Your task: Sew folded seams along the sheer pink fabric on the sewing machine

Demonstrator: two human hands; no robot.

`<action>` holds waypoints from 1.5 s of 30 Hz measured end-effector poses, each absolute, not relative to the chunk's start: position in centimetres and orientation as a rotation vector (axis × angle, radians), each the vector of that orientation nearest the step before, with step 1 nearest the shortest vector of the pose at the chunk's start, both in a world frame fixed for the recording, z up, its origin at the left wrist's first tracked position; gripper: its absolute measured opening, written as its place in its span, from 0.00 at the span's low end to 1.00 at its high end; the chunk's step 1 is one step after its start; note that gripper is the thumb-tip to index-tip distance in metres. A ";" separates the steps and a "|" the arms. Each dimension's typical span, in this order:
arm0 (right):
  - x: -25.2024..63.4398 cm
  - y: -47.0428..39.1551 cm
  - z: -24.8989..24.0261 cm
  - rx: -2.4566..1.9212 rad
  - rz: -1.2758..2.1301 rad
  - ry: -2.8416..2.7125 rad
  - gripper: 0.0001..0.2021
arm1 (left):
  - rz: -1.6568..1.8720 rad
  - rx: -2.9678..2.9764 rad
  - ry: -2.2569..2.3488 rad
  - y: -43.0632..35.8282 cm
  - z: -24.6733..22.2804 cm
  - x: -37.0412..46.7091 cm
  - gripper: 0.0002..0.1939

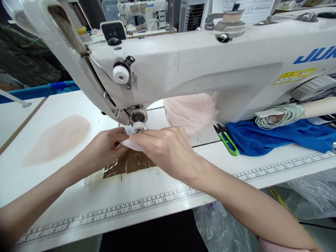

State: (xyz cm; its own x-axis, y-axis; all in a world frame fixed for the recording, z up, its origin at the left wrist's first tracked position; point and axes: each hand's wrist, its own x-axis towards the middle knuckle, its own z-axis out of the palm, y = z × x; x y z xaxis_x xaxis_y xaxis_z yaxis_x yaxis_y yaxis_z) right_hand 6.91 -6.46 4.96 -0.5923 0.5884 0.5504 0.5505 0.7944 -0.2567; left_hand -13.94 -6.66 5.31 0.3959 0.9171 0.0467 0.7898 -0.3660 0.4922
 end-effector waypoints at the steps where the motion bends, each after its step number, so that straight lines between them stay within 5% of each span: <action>1: 6.9 -6.4 5.0 -0.845 0.082 -2.347 0.12 | 0.445 2.264 1.453 -6.7 5.3 -14.0 0.14; 14: 6.9 -6.3 5.5 -0.911 0.140 -2.393 0.14 | 0.525 2.140 1.201 -7.4 4.9 -15.1 0.23; 32: 6.4 -6.2 4.1 -0.749 -0.059 -2.274 0.08 | 0.637 2.475 1.517 -5.8 2.0 -13.6 0.03; 45: 6.3 -6.2 4.3 -0.793 -0.105 -2.293 0.10 | 0.921 2.312 1.277 -7.7 2.1 -13.6 0.09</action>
